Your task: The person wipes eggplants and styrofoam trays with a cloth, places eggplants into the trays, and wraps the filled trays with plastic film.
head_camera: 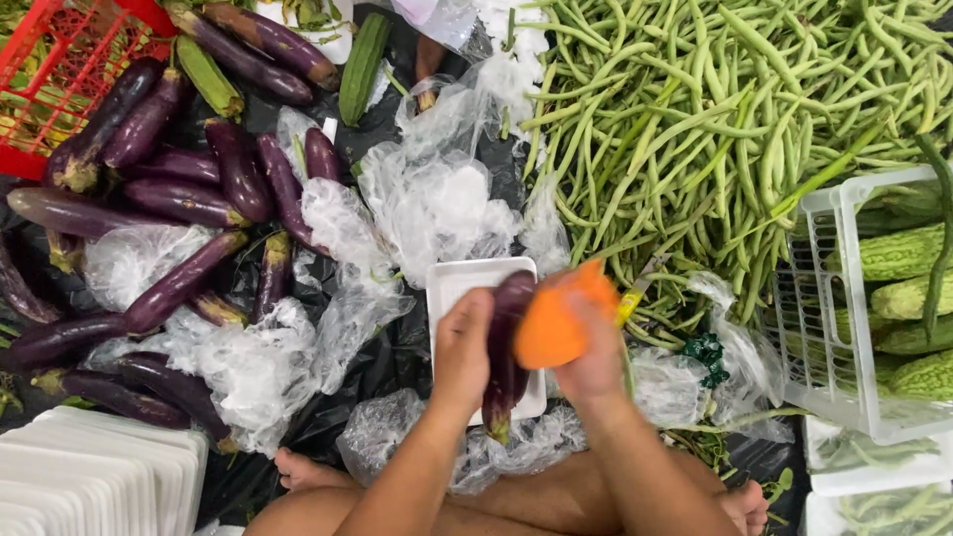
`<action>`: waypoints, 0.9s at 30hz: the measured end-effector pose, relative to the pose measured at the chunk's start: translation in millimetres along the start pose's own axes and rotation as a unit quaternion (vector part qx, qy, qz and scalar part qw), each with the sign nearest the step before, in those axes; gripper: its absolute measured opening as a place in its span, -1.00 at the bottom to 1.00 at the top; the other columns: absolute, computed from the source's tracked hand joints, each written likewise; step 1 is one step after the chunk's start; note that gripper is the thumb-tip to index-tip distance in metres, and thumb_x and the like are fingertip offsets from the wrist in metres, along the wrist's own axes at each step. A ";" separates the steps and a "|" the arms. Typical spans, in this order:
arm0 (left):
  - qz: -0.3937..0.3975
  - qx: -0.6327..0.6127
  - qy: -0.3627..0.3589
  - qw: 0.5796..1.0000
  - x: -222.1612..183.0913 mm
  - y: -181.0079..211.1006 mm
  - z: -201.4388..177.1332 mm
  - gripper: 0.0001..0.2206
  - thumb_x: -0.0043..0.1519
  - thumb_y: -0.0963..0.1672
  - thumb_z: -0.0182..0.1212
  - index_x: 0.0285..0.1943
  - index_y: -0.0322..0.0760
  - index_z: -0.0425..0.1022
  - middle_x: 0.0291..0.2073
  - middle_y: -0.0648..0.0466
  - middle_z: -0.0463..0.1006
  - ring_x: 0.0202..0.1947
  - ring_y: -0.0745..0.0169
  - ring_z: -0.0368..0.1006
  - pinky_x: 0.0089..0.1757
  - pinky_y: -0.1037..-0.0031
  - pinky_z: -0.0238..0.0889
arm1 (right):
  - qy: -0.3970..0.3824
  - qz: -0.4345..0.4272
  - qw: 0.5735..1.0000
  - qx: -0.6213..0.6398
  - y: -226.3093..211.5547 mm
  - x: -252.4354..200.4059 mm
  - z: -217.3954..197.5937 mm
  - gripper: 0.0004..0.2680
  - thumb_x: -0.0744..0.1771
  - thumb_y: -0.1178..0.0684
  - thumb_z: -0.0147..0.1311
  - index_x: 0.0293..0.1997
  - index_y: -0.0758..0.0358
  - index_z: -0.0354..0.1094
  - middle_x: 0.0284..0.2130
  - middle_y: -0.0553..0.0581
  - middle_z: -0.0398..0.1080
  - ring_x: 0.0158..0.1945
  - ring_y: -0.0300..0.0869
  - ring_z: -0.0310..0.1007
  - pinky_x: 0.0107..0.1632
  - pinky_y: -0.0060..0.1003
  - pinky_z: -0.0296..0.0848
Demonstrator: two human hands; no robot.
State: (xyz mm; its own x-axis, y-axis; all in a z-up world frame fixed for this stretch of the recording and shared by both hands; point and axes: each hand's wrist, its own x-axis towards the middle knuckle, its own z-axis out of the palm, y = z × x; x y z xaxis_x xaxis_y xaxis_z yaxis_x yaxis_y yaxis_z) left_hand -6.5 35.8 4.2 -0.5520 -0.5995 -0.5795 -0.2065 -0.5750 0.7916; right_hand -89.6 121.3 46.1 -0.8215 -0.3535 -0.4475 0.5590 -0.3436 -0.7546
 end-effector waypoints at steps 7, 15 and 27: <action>-0.040 -0.097 0.211 0.972 25.8 49.0 -28.8 -0.65 0.33 0.08 0.13 -0.20 -0.25 0.47 -0.43 -0.05 0.54 -0.47 0.10 0.53 -0.31 0.37 0.45 | -0.197 -0.090 0.946 -0.239 30.7 -8.0 0.5 -0.83 0.21 0.15 0.35 -0.30 0.39 0.43 -0.38 0.27 0.46 -0.33 -0.14 0.47 -0.20 -0.25 0.49; -0.083 -0.079 0.212 0.971 18.7 56.9 -9.6 -0.51 0.32 0.20 0.01 -0.27 -0.19 0.55 -0.53 -0.09 0.62 -0.56 0.12 0.54 -0.44 0.37 0.44 | -0.232 -0.159 0.922 -0.265 20.6 -6.6 3.7 -0.85 0.22 0.12 0.34 -0.36 0.36 0.43 -0.39 0.25 0.43 -0.32 -0.06 0.46 -0.19 -0.21 0.42; -0.051 0.085 -0.188 0.977 -33.9 1.7 32.6 -0.32 0.33 0.14 0.06 0.46 -0.43 0.20 0.29 -0.32 0.36 0.37 -0.18 0.21 0.28 0.06 0.06 | 0.066 -0.093 0.993 0.032 -2.3 40.8 -60.5 -0.87 0.33 -0.04 0.09 -0.22 0.14 0.30 -0.29 0.07 0.44 -0.23 -0.15 0.48 -0.06 -0.22 0.48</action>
State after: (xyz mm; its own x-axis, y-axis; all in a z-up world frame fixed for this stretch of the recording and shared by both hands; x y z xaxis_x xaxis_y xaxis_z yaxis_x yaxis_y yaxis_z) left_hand -14.5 73.3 31.4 -0.7722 -0.2786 -0.5710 -0.3898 -0.5019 0.7721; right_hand -131.2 160.3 0.6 -0.9164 -0.1629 -0.3657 0.3989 -0.4479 -0.8002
